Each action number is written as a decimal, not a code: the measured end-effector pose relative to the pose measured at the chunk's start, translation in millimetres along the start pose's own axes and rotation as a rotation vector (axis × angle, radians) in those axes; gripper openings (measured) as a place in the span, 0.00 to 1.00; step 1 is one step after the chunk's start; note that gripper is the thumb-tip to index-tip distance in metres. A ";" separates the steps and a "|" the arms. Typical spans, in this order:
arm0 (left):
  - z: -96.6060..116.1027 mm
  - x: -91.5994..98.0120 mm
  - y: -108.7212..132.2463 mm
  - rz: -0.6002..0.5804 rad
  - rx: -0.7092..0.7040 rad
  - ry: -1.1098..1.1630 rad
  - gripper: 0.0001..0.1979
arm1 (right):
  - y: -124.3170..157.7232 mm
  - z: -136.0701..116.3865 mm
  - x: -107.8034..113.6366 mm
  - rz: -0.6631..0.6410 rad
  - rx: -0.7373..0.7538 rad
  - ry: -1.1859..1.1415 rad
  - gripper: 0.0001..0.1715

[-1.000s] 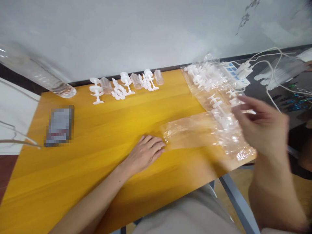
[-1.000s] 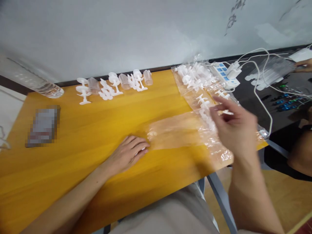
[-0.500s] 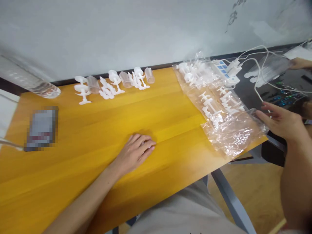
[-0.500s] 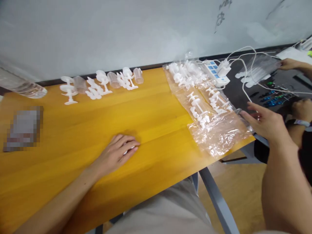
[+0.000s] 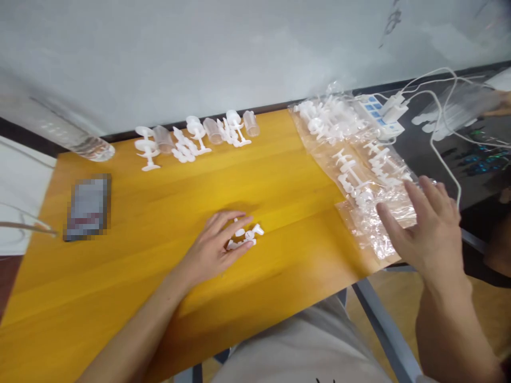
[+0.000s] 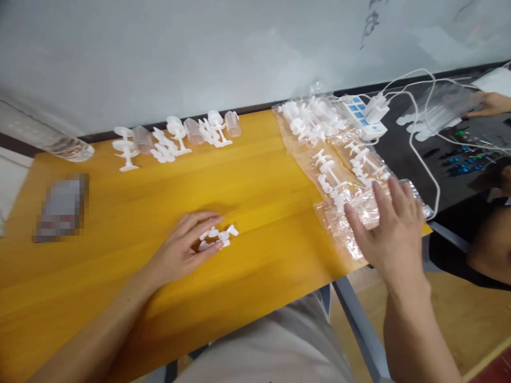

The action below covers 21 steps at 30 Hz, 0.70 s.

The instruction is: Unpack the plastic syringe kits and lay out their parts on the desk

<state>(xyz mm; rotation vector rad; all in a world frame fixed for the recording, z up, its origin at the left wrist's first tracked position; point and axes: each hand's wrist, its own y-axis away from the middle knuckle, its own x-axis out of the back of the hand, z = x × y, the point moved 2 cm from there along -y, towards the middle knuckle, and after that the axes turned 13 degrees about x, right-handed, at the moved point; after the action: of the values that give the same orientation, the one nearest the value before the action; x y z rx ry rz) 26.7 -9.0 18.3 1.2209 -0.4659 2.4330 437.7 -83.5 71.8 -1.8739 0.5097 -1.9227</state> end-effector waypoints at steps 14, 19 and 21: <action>-8.2 13.2 31.4 0.060 0.253 0.050 0.16 | -43.7 -198.5 -70.6 -0.555 0.614 -0.575 0.14; -17.6 20.3 11.2 -0.060 0.319 0.108 0.13 | -112.1 -171.9 -55.1 -0.570 0.492 -0.449 0.19; -22.6 22.3 4.1 -0.106 0.359 0.159 0.13 | -159.8 -158.9 -63.5 -0.541 0.397 -0.397 0.20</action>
<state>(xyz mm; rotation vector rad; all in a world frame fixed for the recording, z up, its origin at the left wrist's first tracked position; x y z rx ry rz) -3.1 1.7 23.1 1.1374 0.0847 2.5654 274.4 82.5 96.5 -2.1669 -0.5136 -1.6931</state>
